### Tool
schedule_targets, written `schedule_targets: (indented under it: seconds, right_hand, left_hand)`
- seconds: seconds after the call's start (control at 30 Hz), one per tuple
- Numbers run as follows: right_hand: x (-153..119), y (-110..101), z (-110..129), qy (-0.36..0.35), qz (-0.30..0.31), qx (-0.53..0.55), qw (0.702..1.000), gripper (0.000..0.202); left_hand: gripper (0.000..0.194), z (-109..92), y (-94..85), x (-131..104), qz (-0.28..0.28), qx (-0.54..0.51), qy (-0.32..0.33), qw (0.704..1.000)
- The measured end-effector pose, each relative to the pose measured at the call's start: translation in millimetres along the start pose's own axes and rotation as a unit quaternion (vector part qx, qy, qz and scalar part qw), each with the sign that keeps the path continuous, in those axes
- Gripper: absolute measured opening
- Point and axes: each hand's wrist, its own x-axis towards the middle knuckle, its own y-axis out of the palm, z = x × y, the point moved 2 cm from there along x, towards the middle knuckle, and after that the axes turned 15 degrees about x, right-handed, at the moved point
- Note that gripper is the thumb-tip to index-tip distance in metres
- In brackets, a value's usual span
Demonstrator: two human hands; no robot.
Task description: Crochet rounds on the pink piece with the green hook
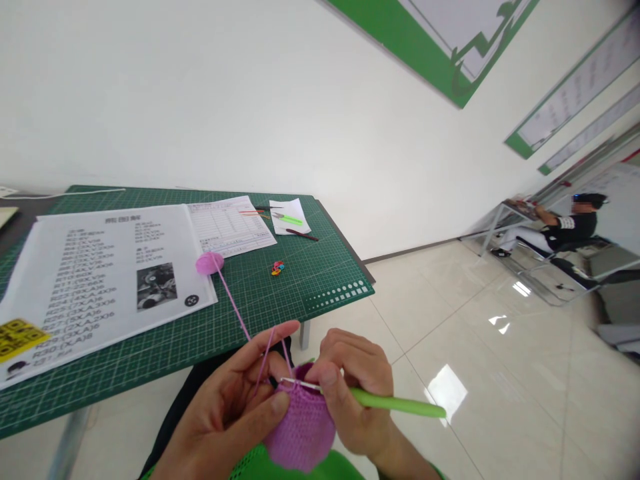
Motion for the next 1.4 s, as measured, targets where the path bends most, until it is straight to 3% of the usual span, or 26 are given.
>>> schedule_targets:
  seconds: [0.2, 0.33, 0.53, 0.73, 0.87, 1.03, 1.23, 1.4]
  right_hand:
    - [-0.9, 1.9, 1.7, 0.063, 0.003, -0.003, 0.998, 0.027]
    - [1.3, 6.5, 2.4, 0.058, -0.001, -0.044, 0.997, 0.031]
    - [-0.8, 13.5, -0.6, -0.029, -0.018, -0.127, 0.991, 0.036]
    - [-6.0, 20.4, -9.8, -0.133, -0.030, -0.203, 0.970, 0.032]
    - [-13.8, 27.2, -23.0, -0.177, -0.091, -0.213, 0.957, 0.030]
    - [-20.2, 30.2, -33.4, -0.202, -0.112, -0.187, 0.955, 0.025]
    - [-13.3, 23.6, -25.4, -0.203, -0.059, -0.152, 0.966, 0.029]
    - [-5.3, 16.2, -16.6, -0.158, -0.021, -0.130, 0.979, 0.031]
  left_hand:
    - [0.052, 0.7, 0.5, 0.3, 0.019, -0.006, -0.016, 1.000]
    - [0.053, 1.2, 2.9, -0.6, -0.016, 0.029, -0.014, 0.999]
    - [0.052, 1.8, 5.5, 2.1, -0.132, 0.121, 0.045, 0.983]
    - [0.056, 8.1, 9.8, 3.2, -0.166, 0.102, 0.069, 0.978]
    - [0.053, 11.3, 8.2, 2.0, -0.213, 0.143, 0.092, 0.962]
    - [0.050, 9.6, 1.4, 5.6, -0.164, 0.116, 0.073, 0.977]
    - [0.056, 11.3, -10.8, 9.3, -0.063, 0.033, -0.003, 0.997]
    - [0.050, 3.3, -11.7, 6.4, -0.044, 0.021, -0.024, 0.999]
